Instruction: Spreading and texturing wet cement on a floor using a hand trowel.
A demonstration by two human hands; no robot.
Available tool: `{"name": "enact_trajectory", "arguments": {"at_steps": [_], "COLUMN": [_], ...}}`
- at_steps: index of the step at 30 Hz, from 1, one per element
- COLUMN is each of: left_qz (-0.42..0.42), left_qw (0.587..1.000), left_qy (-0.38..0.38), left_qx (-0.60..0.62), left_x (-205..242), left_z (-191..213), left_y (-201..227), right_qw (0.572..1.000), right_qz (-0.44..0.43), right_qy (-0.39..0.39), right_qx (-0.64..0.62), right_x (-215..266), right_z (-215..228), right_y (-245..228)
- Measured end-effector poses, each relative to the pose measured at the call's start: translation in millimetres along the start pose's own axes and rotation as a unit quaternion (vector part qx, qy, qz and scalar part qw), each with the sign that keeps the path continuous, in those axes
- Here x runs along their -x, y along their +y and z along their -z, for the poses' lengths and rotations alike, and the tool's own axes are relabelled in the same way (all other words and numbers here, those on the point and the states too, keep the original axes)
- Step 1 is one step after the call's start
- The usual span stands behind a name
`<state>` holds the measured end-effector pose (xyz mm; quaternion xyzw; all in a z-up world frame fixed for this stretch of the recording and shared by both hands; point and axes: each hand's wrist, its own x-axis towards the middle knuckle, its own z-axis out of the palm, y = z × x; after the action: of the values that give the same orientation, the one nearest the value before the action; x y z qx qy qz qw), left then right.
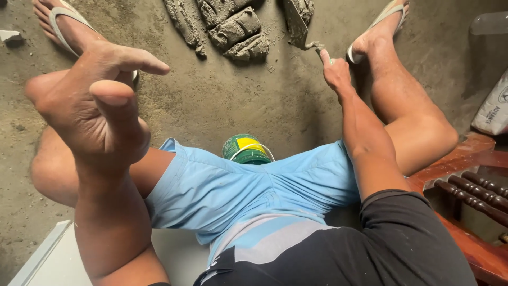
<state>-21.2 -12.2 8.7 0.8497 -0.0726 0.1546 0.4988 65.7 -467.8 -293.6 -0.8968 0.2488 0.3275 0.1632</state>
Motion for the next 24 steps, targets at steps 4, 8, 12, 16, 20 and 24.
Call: {"name": "enact_trajectory", "arguments": {"at_steps": [4,8,12,16,20,24], "left_qz": [-0.013,-0.002,0.011,0.004,0.010,-0.006], "left_qw": [1.000,1.000,1.000,1.000,1.000,1.000], "left_qy": [0.002,-0.006,-0.009,-0.014,-0.017,-0.024], "left_qx": [-0.004,0.011,0.003,0.000,-0.003,-0.010], "left_x": [0.3,-2.1,-1.4,-3.0,-8.3,-15.8], "left_z": [3.1,0.8,-1.4,-1.7,-4.7,-8.9], "left_y": [3.9,8.3,5.1,4.3,2.4,1.2], "right_qw": [0.997,0.991,0.989,0.987,0.989,0.992], "right_qz": [0.072,0.118,0.145,0.154,0.139,0.099], "right_qy": [0.003,-0.026,-0.030,-0.042,-0.044,-0.034], "right_qx": [-0.014,-0.052,-0.004,0.000,0.035,0.067], "right_x": [-3.4,-7.6,-22.1,-32.1,-29.0,-30.1], "right_z": [-2.4,-10.3,-12.4,-10.5,-6.5,-20.6], "right_y": [-11.4,-38.1,-52.2,-63.2,-83.2,-90.9]}}
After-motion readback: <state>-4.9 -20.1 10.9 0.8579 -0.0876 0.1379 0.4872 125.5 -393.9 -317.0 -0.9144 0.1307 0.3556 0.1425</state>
